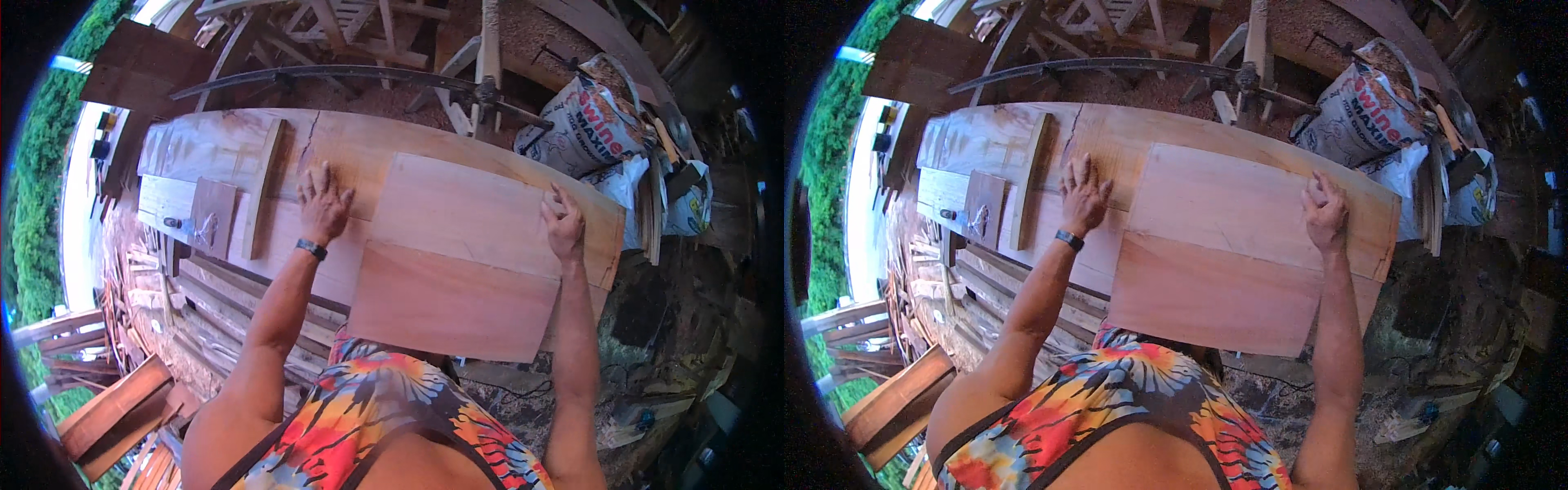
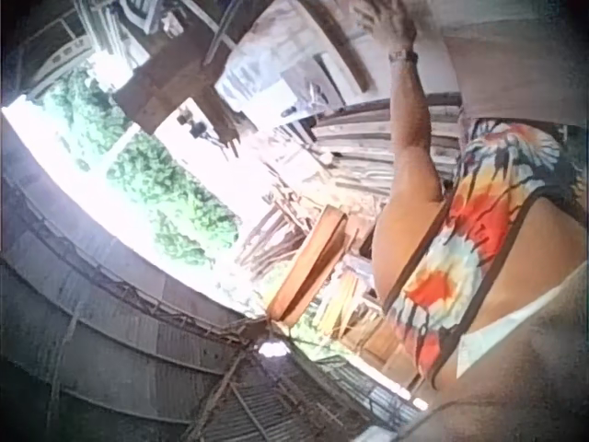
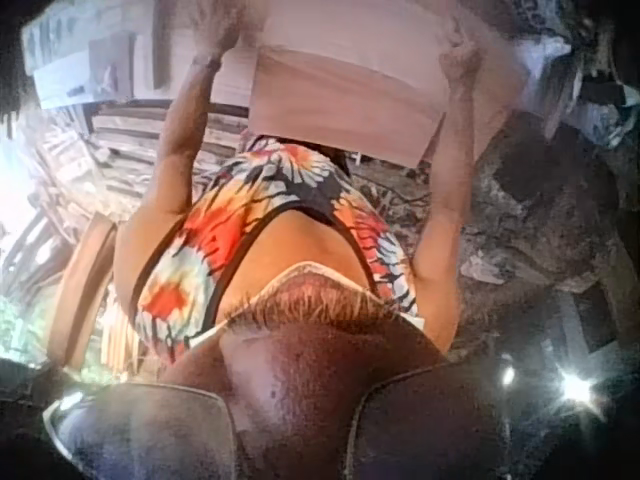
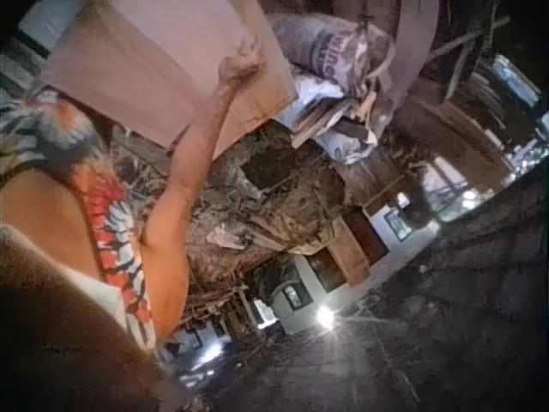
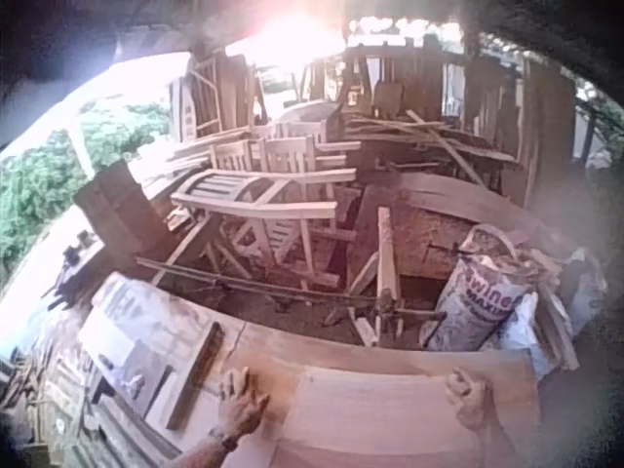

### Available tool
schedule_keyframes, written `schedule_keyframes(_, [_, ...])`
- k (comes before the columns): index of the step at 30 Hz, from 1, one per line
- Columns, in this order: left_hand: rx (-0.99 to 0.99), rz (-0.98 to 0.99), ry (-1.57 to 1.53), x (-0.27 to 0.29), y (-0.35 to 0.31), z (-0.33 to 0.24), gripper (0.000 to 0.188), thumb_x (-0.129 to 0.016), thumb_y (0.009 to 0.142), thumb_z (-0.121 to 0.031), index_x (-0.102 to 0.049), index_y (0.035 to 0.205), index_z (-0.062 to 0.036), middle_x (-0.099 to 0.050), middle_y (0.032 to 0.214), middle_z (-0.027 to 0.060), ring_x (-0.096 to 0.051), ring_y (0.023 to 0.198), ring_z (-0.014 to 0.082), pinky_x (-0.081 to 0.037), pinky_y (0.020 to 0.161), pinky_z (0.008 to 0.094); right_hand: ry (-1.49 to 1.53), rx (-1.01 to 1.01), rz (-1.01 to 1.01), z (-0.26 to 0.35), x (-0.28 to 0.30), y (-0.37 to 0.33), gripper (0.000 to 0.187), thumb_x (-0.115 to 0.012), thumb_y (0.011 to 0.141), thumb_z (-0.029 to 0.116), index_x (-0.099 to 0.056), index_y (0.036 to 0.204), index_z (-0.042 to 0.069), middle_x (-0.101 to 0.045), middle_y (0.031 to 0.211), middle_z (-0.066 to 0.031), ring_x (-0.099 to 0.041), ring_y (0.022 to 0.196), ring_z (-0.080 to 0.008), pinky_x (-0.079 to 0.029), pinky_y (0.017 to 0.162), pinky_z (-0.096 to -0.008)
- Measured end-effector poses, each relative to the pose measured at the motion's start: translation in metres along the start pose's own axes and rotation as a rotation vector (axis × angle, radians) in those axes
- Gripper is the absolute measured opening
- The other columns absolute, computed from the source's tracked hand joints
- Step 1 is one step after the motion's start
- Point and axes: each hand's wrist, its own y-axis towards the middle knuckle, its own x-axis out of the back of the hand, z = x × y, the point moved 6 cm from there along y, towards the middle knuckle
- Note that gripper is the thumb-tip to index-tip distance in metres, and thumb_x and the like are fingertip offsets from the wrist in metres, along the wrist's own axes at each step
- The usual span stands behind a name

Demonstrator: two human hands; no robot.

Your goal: The person assembles pieces of wood by clamping them together, applying a substance with a putty knife, and then using a brush to apply a liquid from a container.

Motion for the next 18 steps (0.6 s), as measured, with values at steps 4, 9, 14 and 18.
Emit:
schedule_keyframes(4, [-0.259,0.074,0.043,0.003,-0.029,0.003,0.072,-0.048,0.099,-0.051,-0.035,0.155,-0.0071,-0.015,0.168,0.0030,-0.006,0.154,0.0374,-0.005,0.121,0.0582,-0.162,0.066,0.060,-0.004,-0.022,0.060,0.061,-0.073,0.083,0.017,-0.054,0.140,0.002,-0.064,0.122,-0.0215,-0.063,0.113,-0.0303,-0.049,0.098,-0.0379])
schedule_keyframes(9, [-0.475,0.382,-0.091,0.049,-0.027,0.021,0.064,-0.063,0.093,-0.048,-0.054,0.140,-0.0050,-0.029,0.162,0.0138,-0.016,0.151,0.0398,-0.014,0.120,0.0588,-0.515,0.300,-0.038,0.026,-0.060,0.162,0.070,-0.073,0.076,0.012,-0.051,0.141,0.002,-0.055,0.139,-0.0238,-0.053,0.127,-0.0420,-0.043,0.108,-0.0448])
schedule_keyframes(14, [0.071,-0.112,-0.676,0.085,0.161,0.092,0.055,-0.070,0.093,-0.029,-0.055,0.133,0.0058,-0.067,0.120,0.0201,-0.065,0.110,0.0262,-0.050,0.095,0.0357,-0.731,0.056,0.434,-0.011,-0.093,0.236,0.065,-0.065,0.073,0.009,-0.055,0.137,0.008,-0.065,0.121,-0.0254,-0.060,0.117,-0.0423,-0.047,0.103,-0.0459])
schedule_keyframes(18, [0.392,-0.046,-1.456,0.027,0.301,0.174,0.040,-0.067,0.094,-0.035,-0.065,0.117,-0.0015,-0.065,0.118,0.0079,-0.061,0.103,0.0234,-0.052,0.085,0.0321,-0.835,0.054,0.406,-0.030,-0.119,0.256,0.058,-0.063,0.074,0.009,-0.058,0.131,0.009,-0.067,0.112,-0.0264,-0.062,0.114,-0.0425,-0.049,0.098,-0.0483])
